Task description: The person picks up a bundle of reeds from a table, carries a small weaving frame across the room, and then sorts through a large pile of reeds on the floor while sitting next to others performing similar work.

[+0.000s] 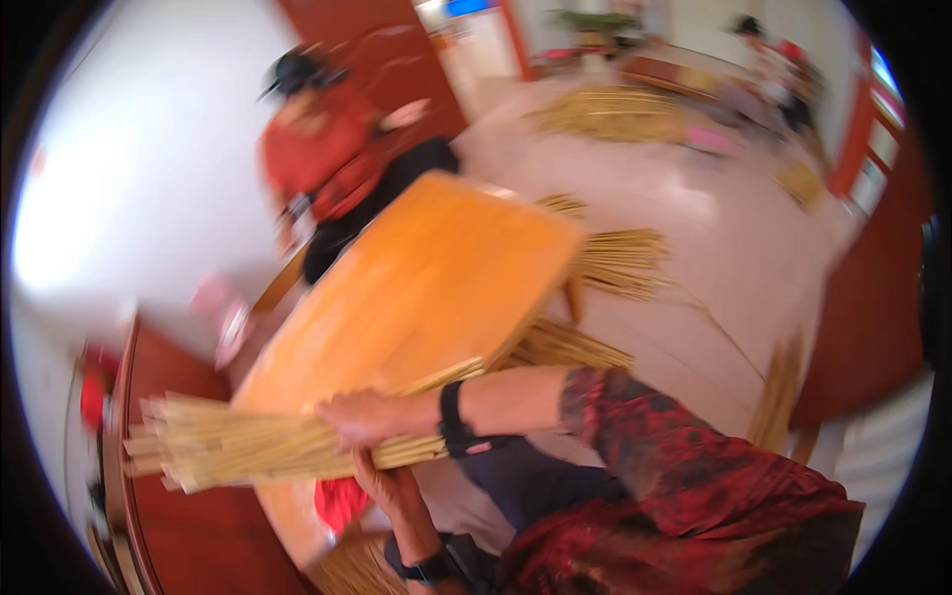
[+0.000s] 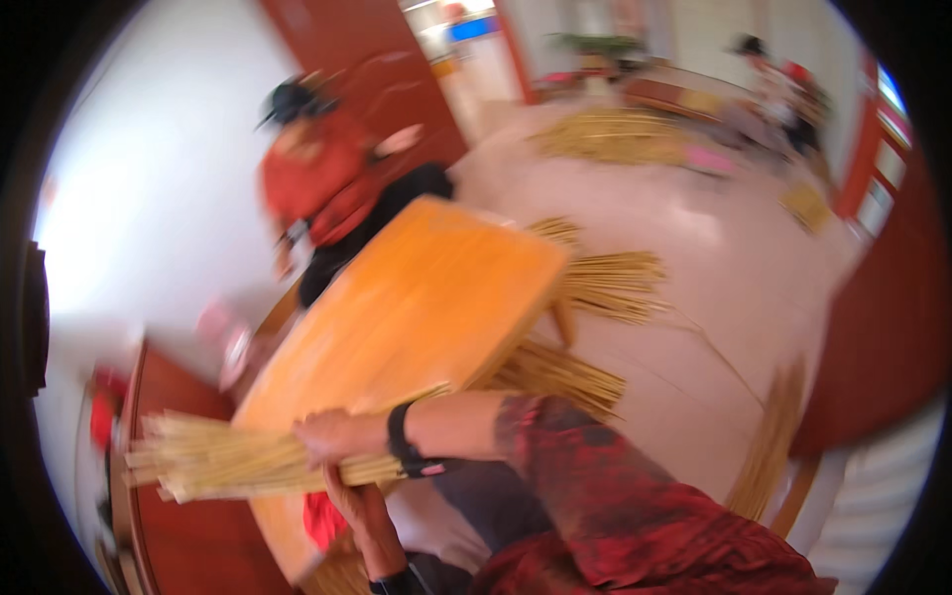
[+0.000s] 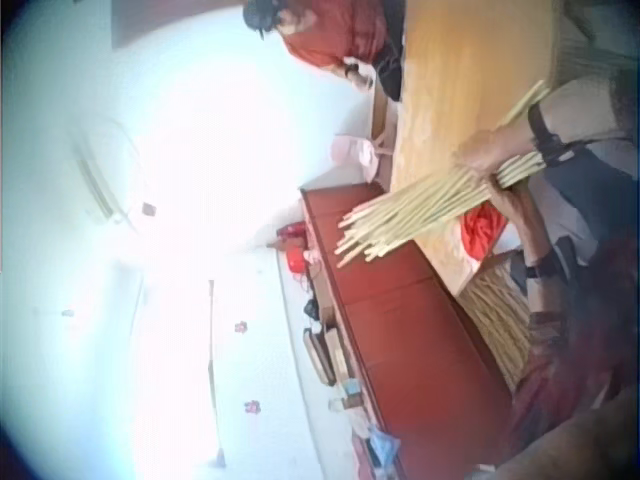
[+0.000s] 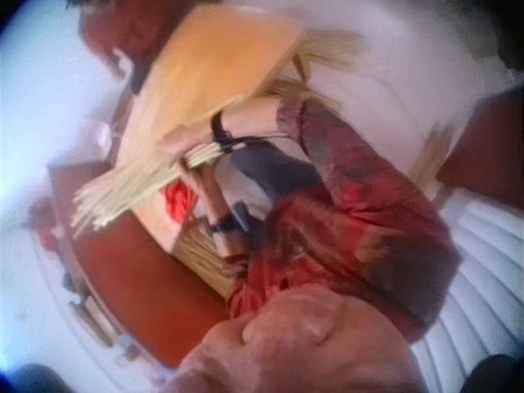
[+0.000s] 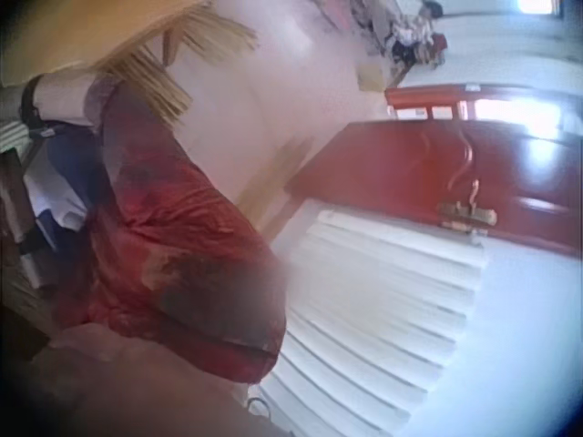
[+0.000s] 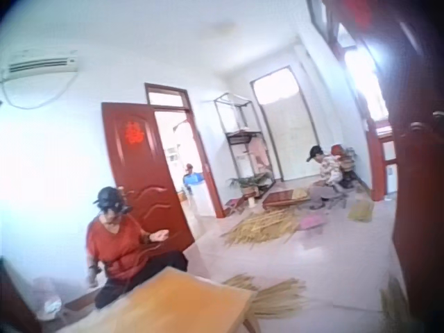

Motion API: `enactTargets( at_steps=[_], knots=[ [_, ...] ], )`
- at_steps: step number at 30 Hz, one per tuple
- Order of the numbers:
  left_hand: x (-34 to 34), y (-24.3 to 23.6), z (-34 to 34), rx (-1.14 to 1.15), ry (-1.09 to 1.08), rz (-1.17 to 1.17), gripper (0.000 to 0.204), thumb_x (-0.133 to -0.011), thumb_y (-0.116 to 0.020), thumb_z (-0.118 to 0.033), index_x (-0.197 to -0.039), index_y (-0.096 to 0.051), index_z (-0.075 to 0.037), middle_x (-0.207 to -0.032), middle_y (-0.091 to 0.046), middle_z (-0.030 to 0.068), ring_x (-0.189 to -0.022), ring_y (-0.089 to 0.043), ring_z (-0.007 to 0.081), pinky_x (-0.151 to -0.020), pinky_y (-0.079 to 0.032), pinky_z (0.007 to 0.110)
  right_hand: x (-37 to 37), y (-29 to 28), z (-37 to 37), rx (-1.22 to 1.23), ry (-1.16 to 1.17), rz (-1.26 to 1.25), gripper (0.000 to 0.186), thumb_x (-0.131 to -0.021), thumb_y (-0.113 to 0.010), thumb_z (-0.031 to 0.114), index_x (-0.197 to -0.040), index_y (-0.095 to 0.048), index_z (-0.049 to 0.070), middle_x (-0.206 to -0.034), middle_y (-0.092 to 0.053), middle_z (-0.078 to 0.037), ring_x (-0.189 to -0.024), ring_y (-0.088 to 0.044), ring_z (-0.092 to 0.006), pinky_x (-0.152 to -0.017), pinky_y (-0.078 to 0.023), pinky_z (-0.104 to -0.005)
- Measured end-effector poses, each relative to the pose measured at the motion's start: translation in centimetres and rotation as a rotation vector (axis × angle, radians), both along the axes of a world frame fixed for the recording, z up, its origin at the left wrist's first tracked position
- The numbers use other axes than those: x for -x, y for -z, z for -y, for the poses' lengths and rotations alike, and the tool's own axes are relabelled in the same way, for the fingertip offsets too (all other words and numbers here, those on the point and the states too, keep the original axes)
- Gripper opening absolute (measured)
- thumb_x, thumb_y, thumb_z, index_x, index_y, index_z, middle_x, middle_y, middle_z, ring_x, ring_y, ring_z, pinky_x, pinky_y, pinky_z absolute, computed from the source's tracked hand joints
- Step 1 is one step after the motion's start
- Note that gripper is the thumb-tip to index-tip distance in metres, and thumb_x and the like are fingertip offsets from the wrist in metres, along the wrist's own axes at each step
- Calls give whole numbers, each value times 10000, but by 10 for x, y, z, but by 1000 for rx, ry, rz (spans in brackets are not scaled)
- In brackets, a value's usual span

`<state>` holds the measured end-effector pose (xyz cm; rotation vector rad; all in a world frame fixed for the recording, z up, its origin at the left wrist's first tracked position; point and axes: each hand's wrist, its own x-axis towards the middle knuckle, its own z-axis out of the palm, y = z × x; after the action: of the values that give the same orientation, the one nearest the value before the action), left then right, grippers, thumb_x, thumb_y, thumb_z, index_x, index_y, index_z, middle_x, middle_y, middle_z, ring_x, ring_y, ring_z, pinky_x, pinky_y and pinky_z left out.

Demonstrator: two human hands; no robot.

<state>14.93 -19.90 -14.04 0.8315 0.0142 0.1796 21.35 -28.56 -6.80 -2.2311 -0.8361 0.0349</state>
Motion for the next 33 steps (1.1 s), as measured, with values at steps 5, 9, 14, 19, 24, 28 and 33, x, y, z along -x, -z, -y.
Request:
enactTargets(
  at_steps=[5,9,14,19,24,28,33],
  knots=[
    [64,-52,-65,-133,-477,90,360,-838,-513,-188,-1133,-429,0,-1068,-498,85,-979,-497,179,-827,-420,307,42,-42,-87,-133,-326,28,561,-676,-645,348,-1056,-414,5,-962,-532,-207,-968,-499,-333,-783,-413,-398],
    [148,-61,-122,-78,-803,75,378,-838,-512,-188,-1151,-402,-7,-1081,-498,96,-992,-491,184,-853,-405,333,109,-58,-181,-15,-724,-35,574,-701,-612,369,-1106,-405,19,-985,-543,-187,-961,-512,-314,-780,-408,-397],
    [204,-3,-144,219,-1033,-39,329,-851,-493,-202,-1118,-423,-22,-1069,-506,86,-1003,-487,206,-871,-394,369,162,-14,-239,177,-1007,-82,510,-698,-607,386,-1044,-470,37,-947,-563,-179,-917,-534,-323,-769,-408,-392],
    [193,68,-124,460,-961,-345,294,-831,-501,-98,-1087,-441,33,-1027,-507,101,-936,-516,189,-813,-436,319,134,103,-240,384,-1002,-343,511,-721,-604,397,-1049,-497,20,-955,-566,-180,-901,-536,-303,-770,-412,-378],
    [172,128,-82,631,-719,-520,305,-824,-498,-81,-1107,-419,2,-1024,-503,87,-952,-501,181,-817,-433,326,100,198,-186,543,-876,-758,594,-740,-575,438,-1093,-460,-26,-1031,-539,-211,-954,-516,-304,-816,-396,-366],
    [154,150,-57,800,-555,-652,329,-816,-519,-106,-1103,-416,15,-1023,-503,104,-946,-509,206,-818,-435,334,79,213,-148,702,-844,-882,591,-749,-568,433,-1113,-461,-21,-1030,-544,-204,-944,-515,-279,-815,-394,-351],
    [127,144,-51,813,-410,-730,346,-810,-520,-138,-1079,-415,53,-1006,-508,140,-929,-521,236,-812,-441,349,57,210,-125,669,-569,-996,530,-762,-541,453,-1032,-552,-3,-951,-589,-160,-865,-556,-254,-774,-413,-349]
  ],
)
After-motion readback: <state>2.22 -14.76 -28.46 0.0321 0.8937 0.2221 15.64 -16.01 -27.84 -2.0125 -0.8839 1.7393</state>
